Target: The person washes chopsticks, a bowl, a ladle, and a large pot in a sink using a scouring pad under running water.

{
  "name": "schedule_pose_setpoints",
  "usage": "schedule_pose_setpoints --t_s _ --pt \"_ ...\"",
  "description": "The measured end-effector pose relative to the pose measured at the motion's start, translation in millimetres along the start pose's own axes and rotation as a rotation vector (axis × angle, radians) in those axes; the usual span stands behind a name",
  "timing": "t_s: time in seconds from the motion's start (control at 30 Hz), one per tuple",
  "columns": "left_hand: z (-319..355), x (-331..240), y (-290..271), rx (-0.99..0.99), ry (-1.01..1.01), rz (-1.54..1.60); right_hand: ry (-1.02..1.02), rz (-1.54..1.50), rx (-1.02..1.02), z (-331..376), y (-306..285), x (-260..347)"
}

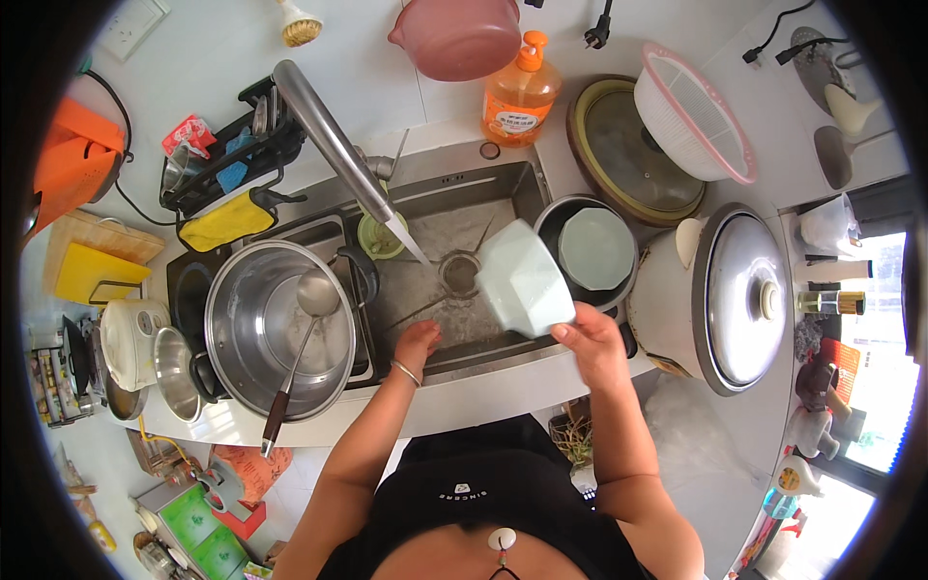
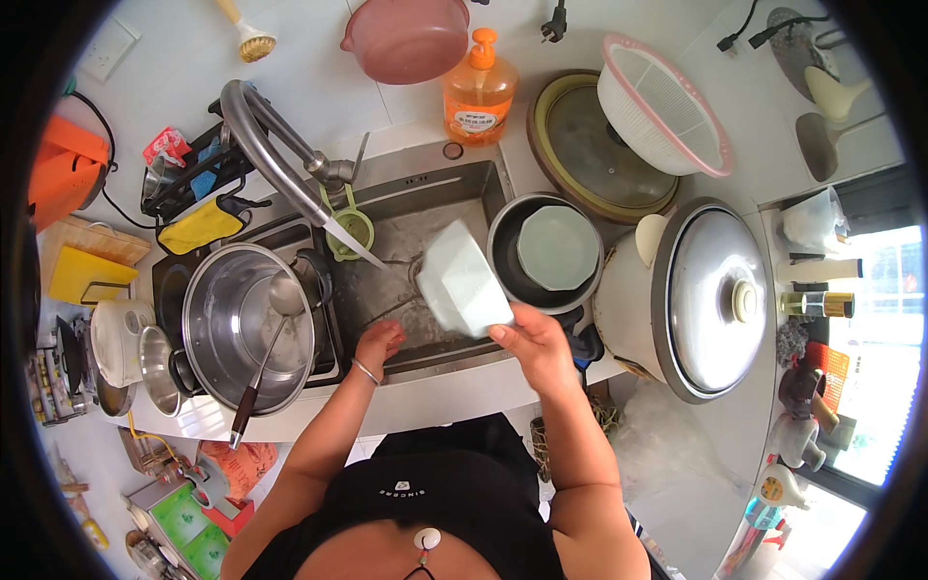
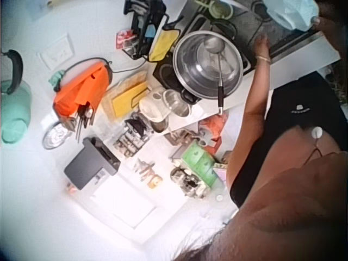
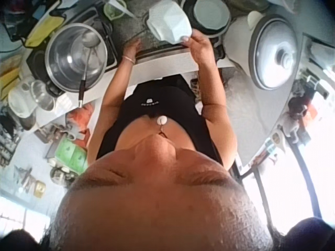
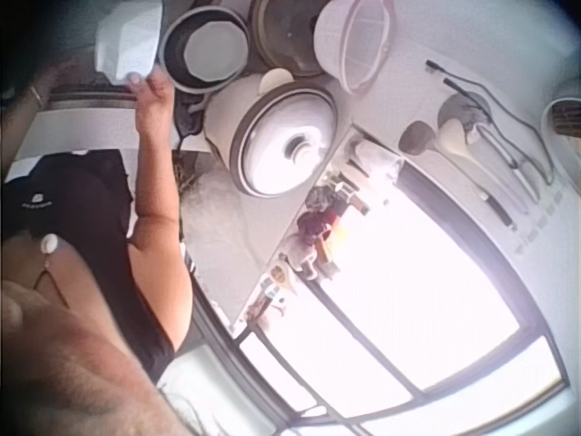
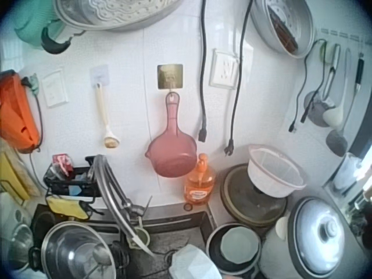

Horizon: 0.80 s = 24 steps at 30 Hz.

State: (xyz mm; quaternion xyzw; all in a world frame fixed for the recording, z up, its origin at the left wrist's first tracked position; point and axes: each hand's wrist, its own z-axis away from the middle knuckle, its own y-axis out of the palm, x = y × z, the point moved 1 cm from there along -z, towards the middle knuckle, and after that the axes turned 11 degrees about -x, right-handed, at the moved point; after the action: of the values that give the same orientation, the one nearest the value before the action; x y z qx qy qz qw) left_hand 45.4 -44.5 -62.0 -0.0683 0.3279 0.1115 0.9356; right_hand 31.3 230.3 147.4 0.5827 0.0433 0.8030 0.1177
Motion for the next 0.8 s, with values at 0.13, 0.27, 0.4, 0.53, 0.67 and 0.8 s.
schedule_pose_setpoints --t_s 0.13,0.27,0.4,0.53,0.67,0.8 --pt "3 13 9 0.044 0.054 -0.015 -0.73 0.991 -0.266 -11 -11 12" --pt "3 25 19 0.118 0.161 -0.071 -0.807 1.203 -0.472 -34 -35 -20" --pt "2 29 20 0.099 0.266 -0.221 -0.812 1.317 -0.553 -49 -44 -41" --pt "14 23 19 0.031 0.557 -0.52 -0.787 1.347 -0.593 -53 -41 -55" --pt "68 -35 26 0.032 0.879 -1.157 -0.507 1.599 -0.581 -50 -35 -48" --pt "126 -79 6 0.102 1.079 -0.737 -0.554 1.615 -0.599 -47 -30 -37"
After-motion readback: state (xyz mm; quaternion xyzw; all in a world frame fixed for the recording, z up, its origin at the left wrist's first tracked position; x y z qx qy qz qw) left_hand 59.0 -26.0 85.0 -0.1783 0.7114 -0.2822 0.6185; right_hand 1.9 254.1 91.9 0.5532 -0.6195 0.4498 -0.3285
